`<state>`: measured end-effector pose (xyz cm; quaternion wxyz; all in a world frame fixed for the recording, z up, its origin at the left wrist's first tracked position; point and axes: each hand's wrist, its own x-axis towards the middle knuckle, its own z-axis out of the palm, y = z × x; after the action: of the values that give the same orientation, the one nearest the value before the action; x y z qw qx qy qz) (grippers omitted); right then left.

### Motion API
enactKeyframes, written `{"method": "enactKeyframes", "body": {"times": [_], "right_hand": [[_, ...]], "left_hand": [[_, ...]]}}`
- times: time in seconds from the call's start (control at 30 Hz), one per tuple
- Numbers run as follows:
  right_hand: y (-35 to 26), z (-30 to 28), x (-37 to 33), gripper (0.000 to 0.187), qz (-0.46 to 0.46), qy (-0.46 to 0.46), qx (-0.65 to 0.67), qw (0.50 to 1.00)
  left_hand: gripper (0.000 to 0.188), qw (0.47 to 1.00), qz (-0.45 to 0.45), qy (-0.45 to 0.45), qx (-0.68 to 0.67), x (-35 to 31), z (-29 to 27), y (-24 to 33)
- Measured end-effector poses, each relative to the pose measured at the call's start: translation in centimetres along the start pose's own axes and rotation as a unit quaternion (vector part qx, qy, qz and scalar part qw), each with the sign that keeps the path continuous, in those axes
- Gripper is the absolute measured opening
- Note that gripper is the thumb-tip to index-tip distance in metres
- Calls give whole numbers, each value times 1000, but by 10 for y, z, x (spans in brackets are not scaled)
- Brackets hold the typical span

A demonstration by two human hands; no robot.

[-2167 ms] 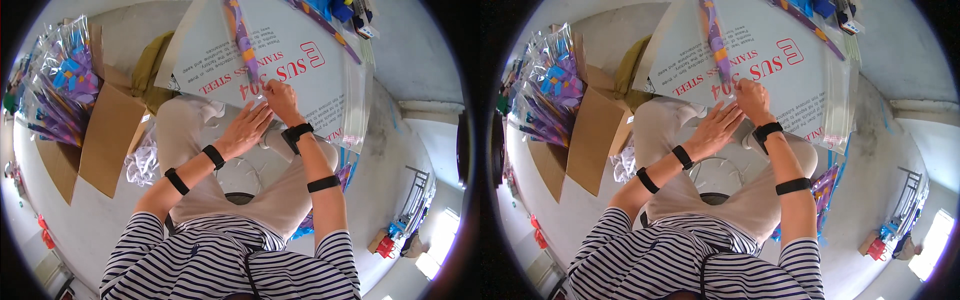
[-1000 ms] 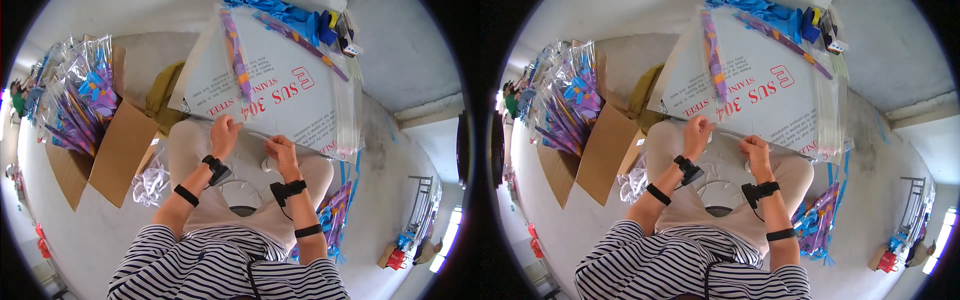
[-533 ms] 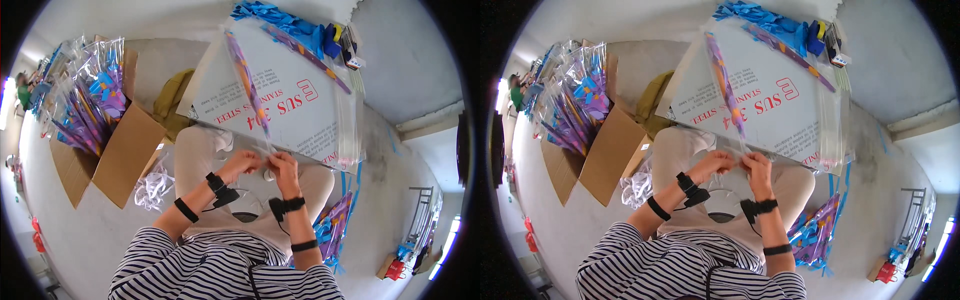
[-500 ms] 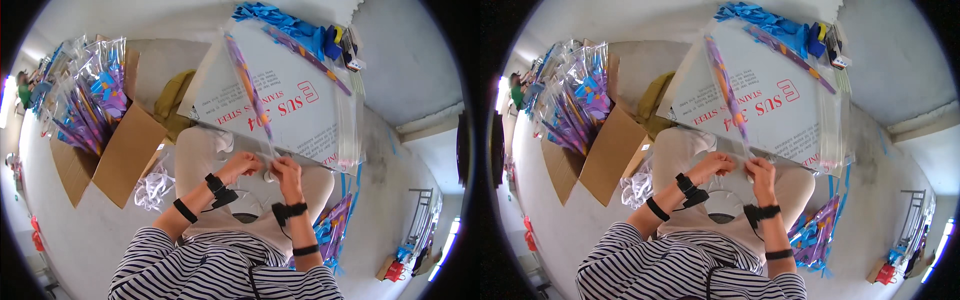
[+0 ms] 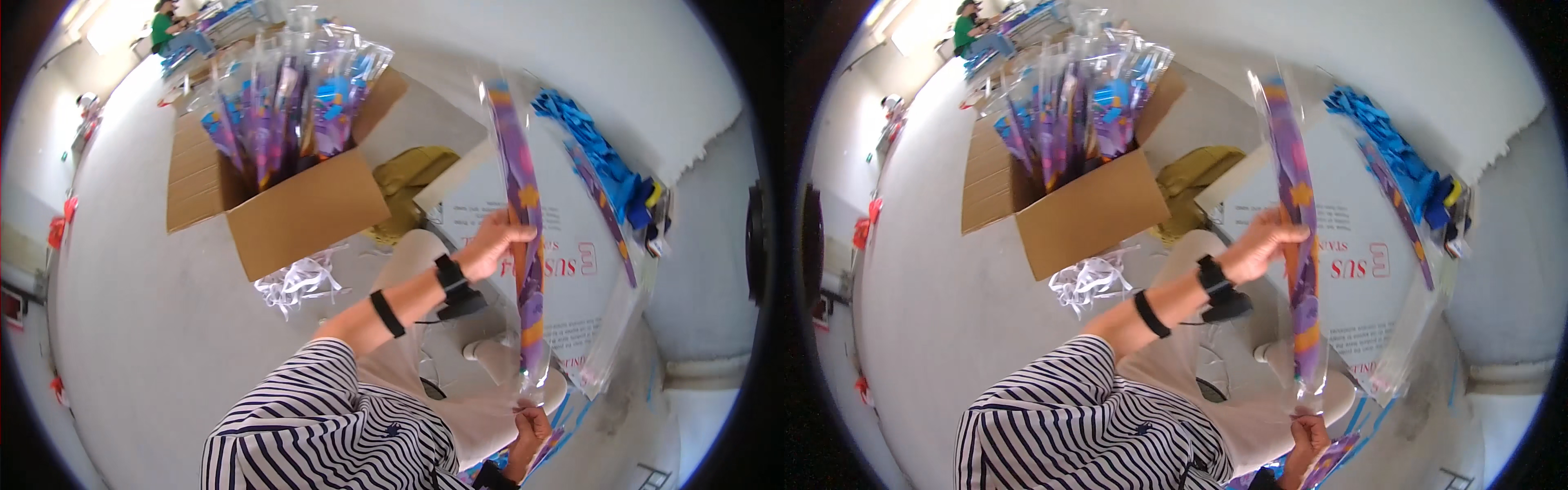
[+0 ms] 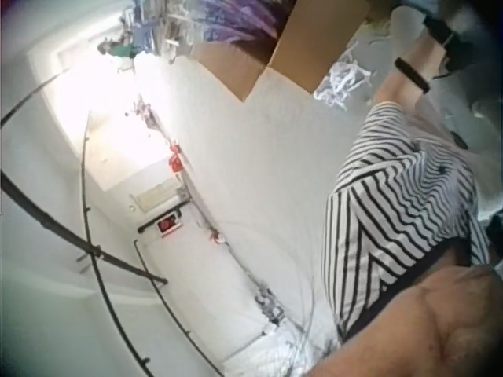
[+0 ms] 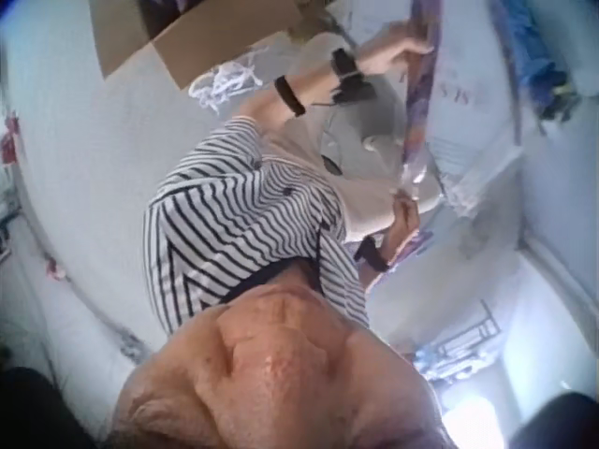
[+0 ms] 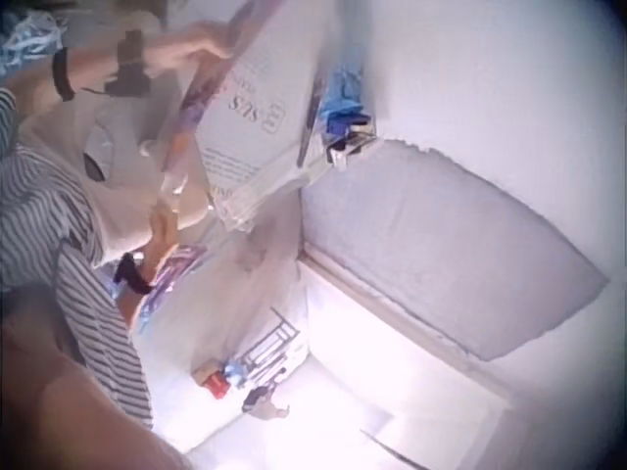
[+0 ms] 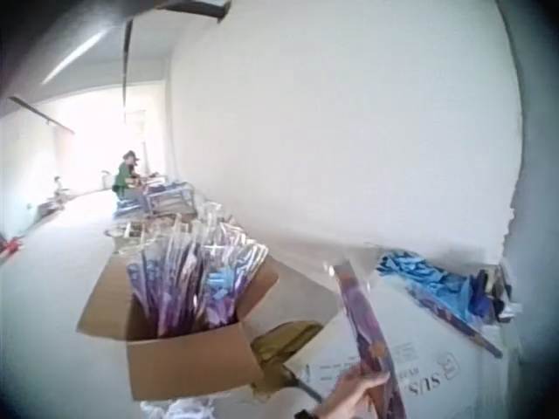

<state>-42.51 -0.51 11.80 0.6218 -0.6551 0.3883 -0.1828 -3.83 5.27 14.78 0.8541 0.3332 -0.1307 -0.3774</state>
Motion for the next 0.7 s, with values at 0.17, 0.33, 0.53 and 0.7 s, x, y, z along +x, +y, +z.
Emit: {"method": "enactKeyframes", "body": {"times": [0.17, 0.33, 0.53, 0.7], "right_hand": [[-24, 24, 32, 10, -36, -41, 63, 996], [-31, 52, 60, 7, -33, -92, -9, 995], [-54, 70, 54, 6, -37, -104, -91, 990], [-71, 76, 47, 7, 18, -67, -102, 992]], "left_hand": [[13, 855, 387, 142, 315, -100, -38, 244], [17, 472, 670, 313, 480, -225, -92, 403], [17, 341, 465, 555, 600, -221, -283, 402], [36, 445, 218, 665, 558, -225, -463, 322]]}}
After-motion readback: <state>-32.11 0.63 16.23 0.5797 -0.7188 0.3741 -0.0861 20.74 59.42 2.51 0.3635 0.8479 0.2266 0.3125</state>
